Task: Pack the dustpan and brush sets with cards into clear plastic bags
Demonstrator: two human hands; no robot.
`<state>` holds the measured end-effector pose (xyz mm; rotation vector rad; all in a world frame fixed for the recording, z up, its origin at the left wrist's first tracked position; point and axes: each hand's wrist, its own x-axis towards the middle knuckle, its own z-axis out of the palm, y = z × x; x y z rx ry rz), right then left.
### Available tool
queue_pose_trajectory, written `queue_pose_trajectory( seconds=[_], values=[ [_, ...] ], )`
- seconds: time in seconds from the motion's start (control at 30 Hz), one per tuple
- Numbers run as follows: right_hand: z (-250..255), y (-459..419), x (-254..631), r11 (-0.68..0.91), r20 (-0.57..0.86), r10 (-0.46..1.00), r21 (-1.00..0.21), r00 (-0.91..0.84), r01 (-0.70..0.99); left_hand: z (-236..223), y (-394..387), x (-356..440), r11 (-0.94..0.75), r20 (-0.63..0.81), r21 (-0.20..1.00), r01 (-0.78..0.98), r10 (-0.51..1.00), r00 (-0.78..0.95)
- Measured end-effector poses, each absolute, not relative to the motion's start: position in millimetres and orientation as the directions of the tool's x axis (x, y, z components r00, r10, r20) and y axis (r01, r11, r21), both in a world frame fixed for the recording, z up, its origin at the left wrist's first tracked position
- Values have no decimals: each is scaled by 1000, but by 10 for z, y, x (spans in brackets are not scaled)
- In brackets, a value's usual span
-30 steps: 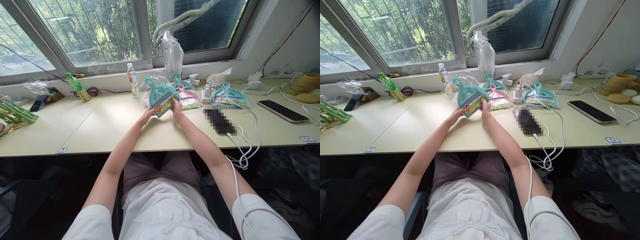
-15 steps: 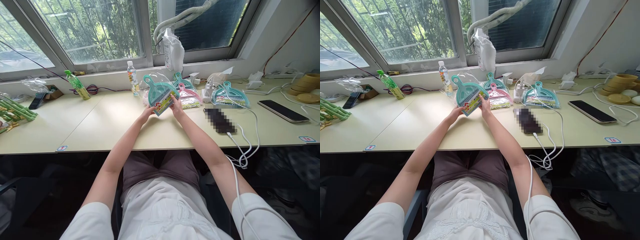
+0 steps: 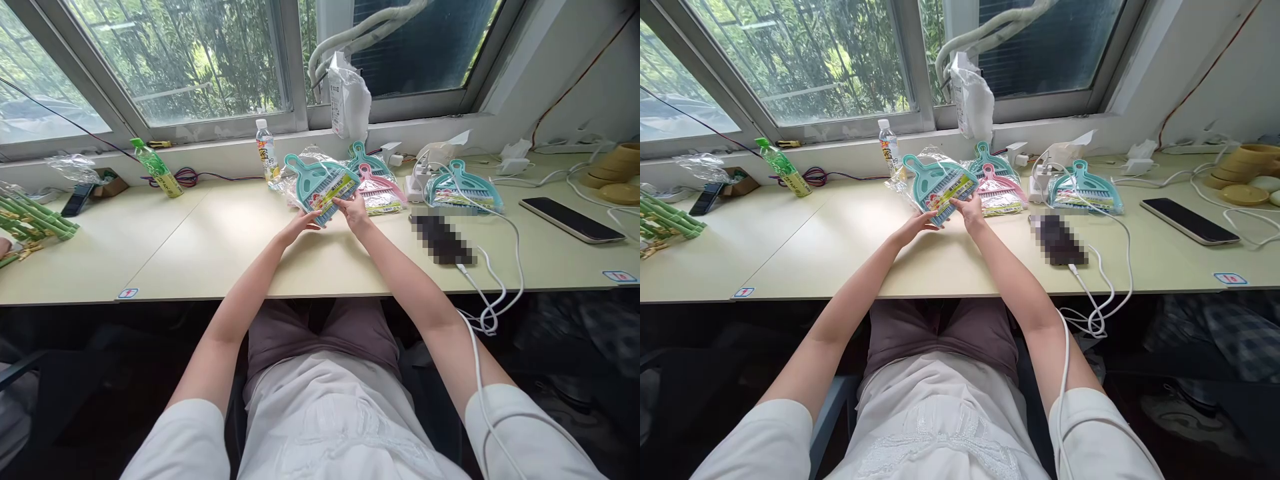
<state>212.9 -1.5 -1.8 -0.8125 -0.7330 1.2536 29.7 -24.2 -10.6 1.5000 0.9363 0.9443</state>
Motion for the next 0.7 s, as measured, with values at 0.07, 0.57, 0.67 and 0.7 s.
queue_pose_trajectory(
  seconds=[0.07, 0.57, 0.67, 0.7],
  values=[
    [5, -29, 2135, 136, 53, 984, -843, 173, -520, -92, -267, 296, -100, 57, 992, 79, 903, 425],
    [64, -105, 2105, 202, 129, 975, -853, 180, -481, -125, -245, 365, -15, 38, 997, -69, 941, 336],
    [103, -118, 2140, 232, 141, 966, -846, 218, -480, -114, -302, 426, 36, -20, 999, -21, 851, 524],
    [110, -123, 2141, 238, 143, 964, -844, 225, -480, -110, -304, 437, 59, -45, 998, -6, 830, 556]
  ],
)
